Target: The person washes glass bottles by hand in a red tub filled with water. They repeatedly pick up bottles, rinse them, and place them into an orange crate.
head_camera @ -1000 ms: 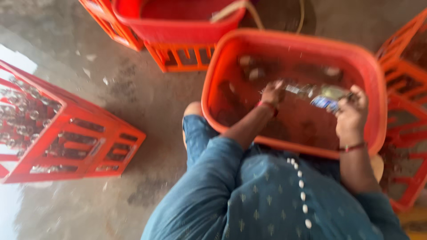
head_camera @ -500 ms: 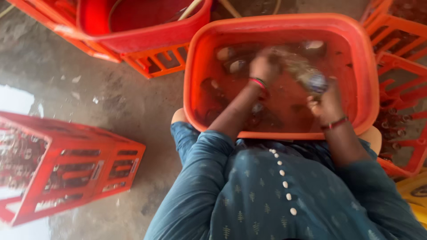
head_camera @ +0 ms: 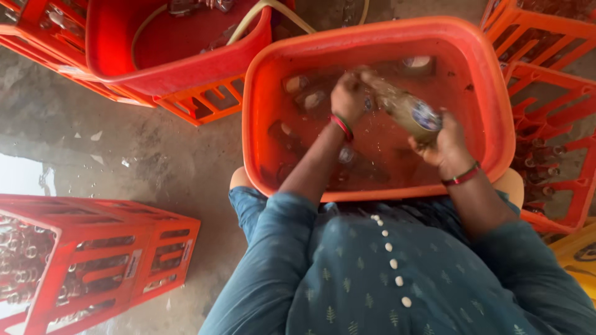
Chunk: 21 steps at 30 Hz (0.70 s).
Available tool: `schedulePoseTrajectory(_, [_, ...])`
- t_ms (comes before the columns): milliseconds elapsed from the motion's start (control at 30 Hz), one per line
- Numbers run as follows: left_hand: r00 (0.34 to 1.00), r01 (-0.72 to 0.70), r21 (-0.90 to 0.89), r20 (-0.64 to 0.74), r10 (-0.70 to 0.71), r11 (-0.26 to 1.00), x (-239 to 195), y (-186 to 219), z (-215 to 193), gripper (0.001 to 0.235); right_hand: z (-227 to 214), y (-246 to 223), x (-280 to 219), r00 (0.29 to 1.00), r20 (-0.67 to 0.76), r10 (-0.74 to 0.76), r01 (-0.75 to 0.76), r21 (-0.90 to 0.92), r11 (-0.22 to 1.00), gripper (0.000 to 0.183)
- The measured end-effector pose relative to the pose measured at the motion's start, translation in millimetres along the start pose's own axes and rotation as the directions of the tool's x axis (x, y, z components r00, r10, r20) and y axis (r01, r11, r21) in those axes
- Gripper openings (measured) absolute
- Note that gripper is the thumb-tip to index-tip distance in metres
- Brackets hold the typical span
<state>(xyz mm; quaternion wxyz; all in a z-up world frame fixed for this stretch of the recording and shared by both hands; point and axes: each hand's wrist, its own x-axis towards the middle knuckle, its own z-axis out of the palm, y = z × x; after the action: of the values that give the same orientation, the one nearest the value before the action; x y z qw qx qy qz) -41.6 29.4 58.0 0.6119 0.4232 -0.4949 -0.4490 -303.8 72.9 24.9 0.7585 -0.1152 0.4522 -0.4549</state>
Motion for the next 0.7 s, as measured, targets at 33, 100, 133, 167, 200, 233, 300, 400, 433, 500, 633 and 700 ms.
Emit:
schedulePoseTrajectory(33, [0.992,-0.128,0.265,0.03,0.125,0.956,-9.3,-7.9,-1.5,0.023,0.5,6.8,-9.4,0.999,0.003,0.043,-0.043,0.086,0.995,0.048])
schedulePoseTrajectory(100, [0.921,-0.375,0.691,0.203,0.332,0.618,-14.3,-17.3,-2.1,0.021,8.6,9.5,-22.3,0.985,0.129,0.116,-0.161,0.426,0.89,0.044])
schedulePoseTrajectory(133, [0.984,-0.178,0.59,0.085,0.158,0.788,-12.3,-17.8,-1.3,0.022,13.2,12.0,-30.3,0.996,0.063,0.058,-0.076,0.349,0.934,0.045])
schedulePoseTrajectory(167, [0.999,0.036,0.448,-0.007,-0.037,0.893,-3.7,-15.7,1.0,0.026,20.8,7.3,-33.3,1.0,0.008,-0.009,0.006,0.257,0.966,0.047])
schedulePoseTrajectory(200, [0.968,0.252,0.277,-0.059,-0.245,0.927,3.5,-12.4,3.2,0.032,28.2,1.3,-34.6,0.996,-0.04,-0.081,0.086,0.158,0.984,0.048])
schedulePoseTrajectory(233, [0.974,0.221,0.318,-0.124,-0.19,0.922,-2.0,-10.6,2.7,0.026,29.9,4.5,-41.6,0.991,0.011,-0.137,0.136,0.077,0.988,0.046])
schedulePoseTrajectory(300, [0.97,0.159,0.41,-0.233,-0.066,0.898,-10.7,-3.6,2.6,0.018,31.6,9.4,-51.5,0.963,0.125,-0.24,0.25,-0.071,0.966,0.041])
schedulePoseTrajectory(400, [0.989,-0.13,0.468,-0.003,0.148,0.874,-17.1,10.8,4.2,0.025,31.4,14.2,-58.2,0.99,0.077,-0.12,0.09,0.313,0.945,0.055])
schedulePoseTrajectory(433, [0.997,0.062,0.282,-0.062,-0.047,0.957,-11.7,15.5,5.5,0.023,33.2,9.5,-55.4,0.981,0.136,-0.136,0.115,0.15,0.982,0.058])
schedulePoseTrajectory(500, [0.893,0.438,-0.126,-0.053,-0.447,0.89,-7.8,19.7,0.1,0.021,32.7,13.7,-54.4,0.96,0.252,-0.124,0.171,-0.175,0.97,0.064])
schedulePoseTrajectory(633, [0.999,0.033,0.453,-0.037,-0.018,0.891,-7.6,13.8,1.2,0.02,31.5,21.8,-51.9,0.95,0.072,-0.305,0.307,-0.015,0.952,0.062])
schedulePoseTrajectory(700, [0.926,0.377,0.372,-0.157,-0.343,0.848,-4.6,8.4,4.6,0.024,30.9,17.8,-49.6,0.891,0.184,-0.416,0.451,-0.239,0.86,0.058])
